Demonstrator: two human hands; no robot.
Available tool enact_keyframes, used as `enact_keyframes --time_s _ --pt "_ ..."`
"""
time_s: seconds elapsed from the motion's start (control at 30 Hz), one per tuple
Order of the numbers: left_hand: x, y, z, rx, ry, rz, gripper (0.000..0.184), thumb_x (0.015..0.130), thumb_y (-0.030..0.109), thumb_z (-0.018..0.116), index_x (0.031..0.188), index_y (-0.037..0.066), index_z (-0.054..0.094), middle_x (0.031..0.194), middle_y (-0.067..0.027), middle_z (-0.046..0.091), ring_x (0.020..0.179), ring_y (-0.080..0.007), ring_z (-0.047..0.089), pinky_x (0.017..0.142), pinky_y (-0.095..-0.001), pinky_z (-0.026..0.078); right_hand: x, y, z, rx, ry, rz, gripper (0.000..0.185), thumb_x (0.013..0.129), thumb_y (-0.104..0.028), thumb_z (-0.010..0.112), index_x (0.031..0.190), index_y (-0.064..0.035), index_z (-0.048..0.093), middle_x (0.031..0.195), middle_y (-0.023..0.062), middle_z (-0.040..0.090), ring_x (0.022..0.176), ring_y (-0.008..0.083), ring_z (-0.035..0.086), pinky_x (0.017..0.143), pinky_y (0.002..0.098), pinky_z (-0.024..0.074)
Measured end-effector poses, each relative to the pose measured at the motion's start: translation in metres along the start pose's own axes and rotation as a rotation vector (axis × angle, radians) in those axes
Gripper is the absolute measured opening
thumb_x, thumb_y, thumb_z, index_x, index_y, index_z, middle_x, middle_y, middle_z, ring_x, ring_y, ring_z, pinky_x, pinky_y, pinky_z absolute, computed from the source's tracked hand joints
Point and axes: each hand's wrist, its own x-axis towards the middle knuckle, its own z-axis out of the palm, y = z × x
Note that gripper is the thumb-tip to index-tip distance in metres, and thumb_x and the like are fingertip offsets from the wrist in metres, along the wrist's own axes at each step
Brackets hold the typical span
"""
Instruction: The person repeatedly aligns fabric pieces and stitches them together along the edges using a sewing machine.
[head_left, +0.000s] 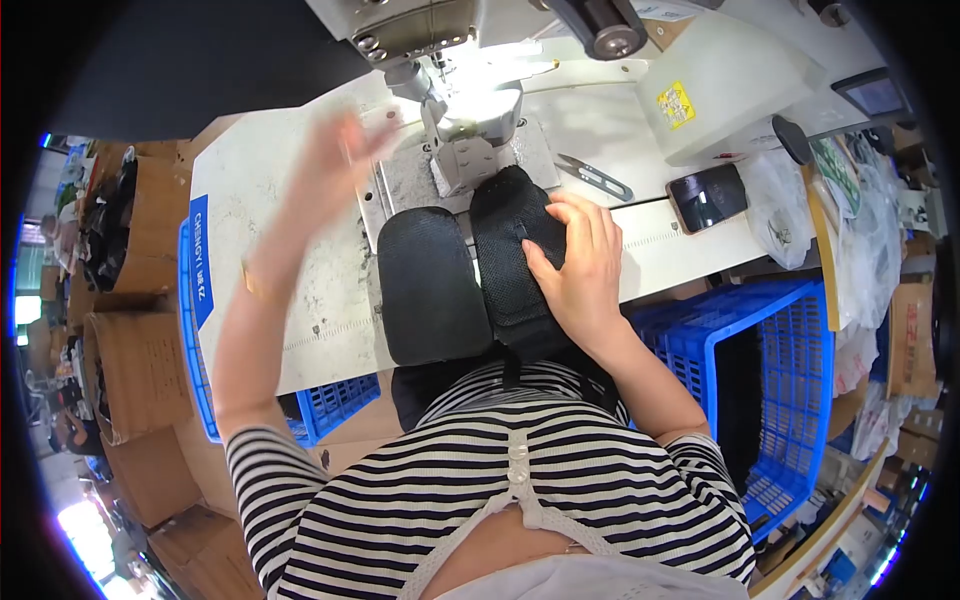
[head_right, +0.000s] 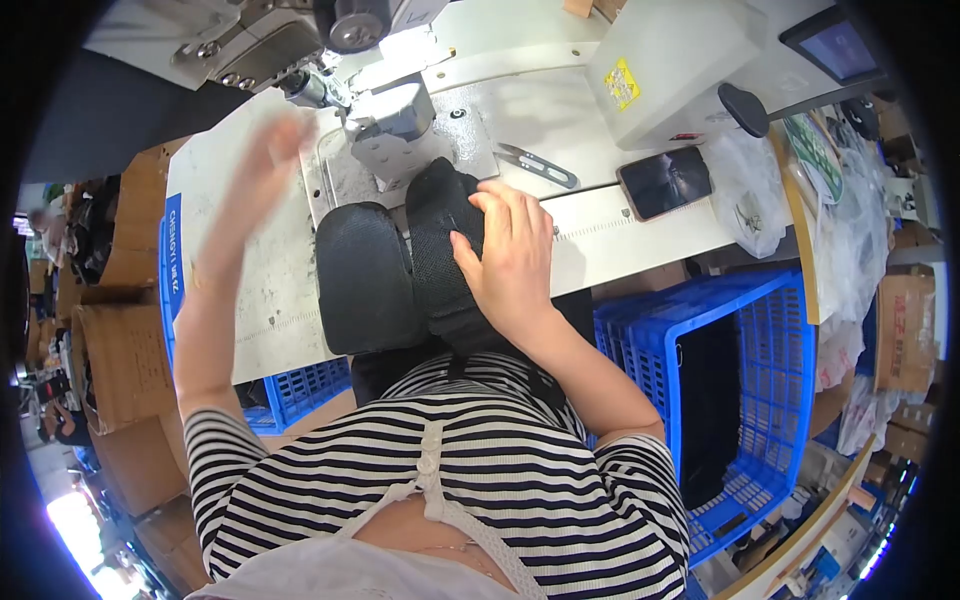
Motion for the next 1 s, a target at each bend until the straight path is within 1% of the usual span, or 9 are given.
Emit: enact_keyframes --time_s 0.03,0.13,0.27,0.4,0.47,0.5,0.7,0.8,1.0 --pt "-0.047 0.038 0.001 -0.191 -0.173 -0.369 0.056 0.08 0.034 0.078 0.108 -0.011 0.059 0.092 -0.0182 0.063 0.09 -0.03 0.063 0.079 -0.0382 0.051 -0.001 0.0 0.002 0.013 0.009 0.0 0.044 0.071 -0.007 0.078 0.108 -0.0029 0.055 0.114 0.0101 0.058 0.106 0.0273 0.055 0.091 0.0406 0.0383" --pt "-0.12 0.049 0.023 0.084 -0.125 -0.014 0.076 0.074 0.026 0.084 0.133 -0.003 0.046 0.124 -0.0233 0.05 0.119 -0.0359 0.05 0.1 -0.0425 0.043 -0.002 0.0 0.003 0.008 0.046 -0.04 0.04 0.072 -0.005 0.076 0.105 -0.0037 0.055 0.111 0.009 0.06 0.105 0.0266 0.056 0.091 0.0399 0.0382" --pt "-0.123 0.071 0.027 0.353 0.197 0.262 0.073 0.067 0.021 0.087 0.124 -0.004 0.049 0.125 -0.0217 0.049 0.118 -0.0369 0.05 0.101 -0.0432 0.042 -0.001 0.002 0.0 -0.022 0.109 -0.097 0.035 0.075 -0.004 0.074 0.105 -0.003 0.056 0.107 0.0098 0.063 0.102 0.0272 0.057 0.09 0.0391 0.0386" --pt "-0.111 0.073 0.026 -0.569 0.263 -0.149 0.046 0.077 -0.005 0.073 0.118 -0.002 0.053 0.111 -0.0154 0.062 0.102 -0.0257 0.064 0.091 -0.0352 0.053 0.0 0.003 -0.003 0.292 0.424 -0.079 0.028 0.086 0.004 0.065 0.112 0.0038 0.055 0.106 0.0157 0.065 0.091 0.0289 0.064 0.082 0.0361 0.0498" --pt "-0.098 0.088 -0.009 -1.361 0.056 -0.626 0.039 0.08 -0.006 0.07 0.118 -0.003 0.059 0.109 -0.0148 0.067 0.1 -0.023 0.067 0.091 -0.0347 0.054 0.021 -0.013 -0.016 0.588 0.446 -0.103 0.024 0.087 0.008 0.062 0.11 0.0042 0.058 0.104 0.0166 0.065 0.089 0.0262 0.065 0.08 0.0314 0.0511" --pt "-0.098 0.086 -0.003 -1.47 0.129 -0.531 0.032 0.083 -0.008 0.065 0.114 -0.001 0.065 0.104 -0.0146 0.07 0.097 -0.0223 0.069 0.091 -0.0343 0.054 0.037 -0.026 -0.036 0.485 0.243 -0.146 0.021 0.087 0.011 0.059 0.106 0.0039 0.061 0.101 0.0151 0.065 0.086 0.0226 0.064 0.079 0.0288 0.0498" --pt "-0.092 0.103 0.005 -1.301 0.245 -0.292 0.03 0.08 -0.011 0.069 0.108 -0.001 0.069 0.103 -0.0101 0.071 0.095 -0.0174 0.068 0.088 -0.0299 0.054 0.054 -0.058 -0.031 1.327 -0.296 0.415 0.012 0.089 0.001 0.06 0.1 -0.0004 0.064 0.094 0.0081 0.063 0.082 0.014 0.06 0.074 0.0242 0.0475" --pt "-0.091 0.093 0.004 -1.329 0.378 -0.282 0.027 0.081 -0.011 0.07 0.106 0.0 0.069 0.103 -0.0104 0.071 0.095 -0.0181 0.068 0.088 -0.0299 0.054 0.035 -0.046 -0.02 0.938 -0.137 0.073 0.011 0.088 -0.002 0.064 0.099 0.0008 0.064 0.099 0.0081 0.063 0.083 0.0124 0.06 0.072 0.0243 0.0487" --pt "-0.087 0.083 0.0 -1.335 0.411 -0.282 0.029 0.081 -0.011 0.07 0.107 0.0 0.067 0.105 -0.0123 0.07 0.095 -0.0195 0.068 0.088 -0.031 0.055 0.018 -0.047 -0.032 0.971 -0.162 0.235 0.01 0.087 0.001 0.066 0.097 0.0041 0.065 0.103 0.0117 0.063 0.079 0.0114 0.062 0.068 0.0219 0.0517"
